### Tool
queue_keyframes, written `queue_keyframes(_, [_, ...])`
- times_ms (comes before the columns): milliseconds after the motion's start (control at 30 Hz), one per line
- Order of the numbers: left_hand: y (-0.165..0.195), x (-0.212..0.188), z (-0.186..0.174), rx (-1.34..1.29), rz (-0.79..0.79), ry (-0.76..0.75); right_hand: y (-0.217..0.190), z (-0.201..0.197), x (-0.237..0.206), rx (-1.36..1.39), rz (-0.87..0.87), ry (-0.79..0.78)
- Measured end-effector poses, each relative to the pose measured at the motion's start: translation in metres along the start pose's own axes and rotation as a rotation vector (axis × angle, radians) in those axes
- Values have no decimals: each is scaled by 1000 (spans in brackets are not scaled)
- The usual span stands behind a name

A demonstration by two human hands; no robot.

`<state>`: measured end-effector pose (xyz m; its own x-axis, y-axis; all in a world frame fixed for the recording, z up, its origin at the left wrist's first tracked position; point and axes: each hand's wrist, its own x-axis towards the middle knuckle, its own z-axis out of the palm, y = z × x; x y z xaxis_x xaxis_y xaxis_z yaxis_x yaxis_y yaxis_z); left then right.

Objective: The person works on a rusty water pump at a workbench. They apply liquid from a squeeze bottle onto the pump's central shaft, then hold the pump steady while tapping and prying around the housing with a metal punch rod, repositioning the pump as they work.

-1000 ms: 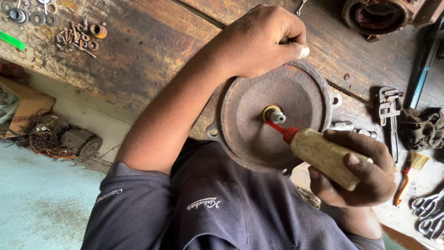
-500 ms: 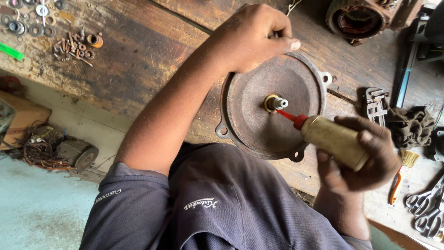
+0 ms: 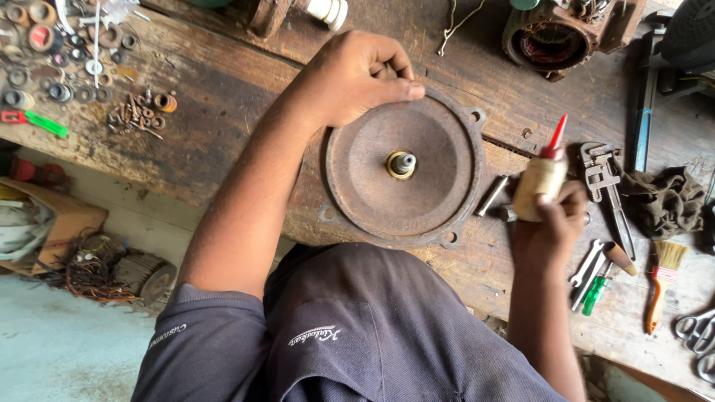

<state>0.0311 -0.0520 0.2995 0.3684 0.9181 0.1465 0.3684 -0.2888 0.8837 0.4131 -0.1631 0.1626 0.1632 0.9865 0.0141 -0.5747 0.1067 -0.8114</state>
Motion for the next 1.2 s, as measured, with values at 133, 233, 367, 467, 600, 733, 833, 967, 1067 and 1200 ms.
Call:
queue_keyframes(133, [1, -3, 2, -89, 38, -13, 27, -26, -13, -289, -17, 9])
queue_keyframes(233, [0, -4, 5, -120, 24, -25, 38, -28, -22, -595, -56, 37])
queue_keyframes(367, [-6, -1, 8, -116, -60, -18, 55, -27, -24, -1067, -203, -128])
queue_keyframes(467, [-12, 2, 10, -156, -83, -22, 74, -32, -13, -1144, -296, -153])
queue_keyframes(600, [-18, 6, 14, -191, -102, -18, 98, -42, 19, -1073, -264, -47])
queue_keyframes(733, [-22, 7, 17, -67, -80, 27, 110, -49, 37, -1052, -303, -79])
queue_keyframes(833, [-25, 7, 16, -72, -56, 53, 115, -47, 36, -1069, -251, -55])
queue_keyframes(967, [-30, 6, 15, -69, -11, 82, 113, -41, 23, -972, -298, -70])
queue_keyframes(1067, [-31, 6, 15, -35, -22, 98, 101, -35, 4, -968, -438, 16])
queue_keyframes(1200, [-27, 5, 16, 13, -71, 111, 76, -26, -32, -1159, -479, -118])
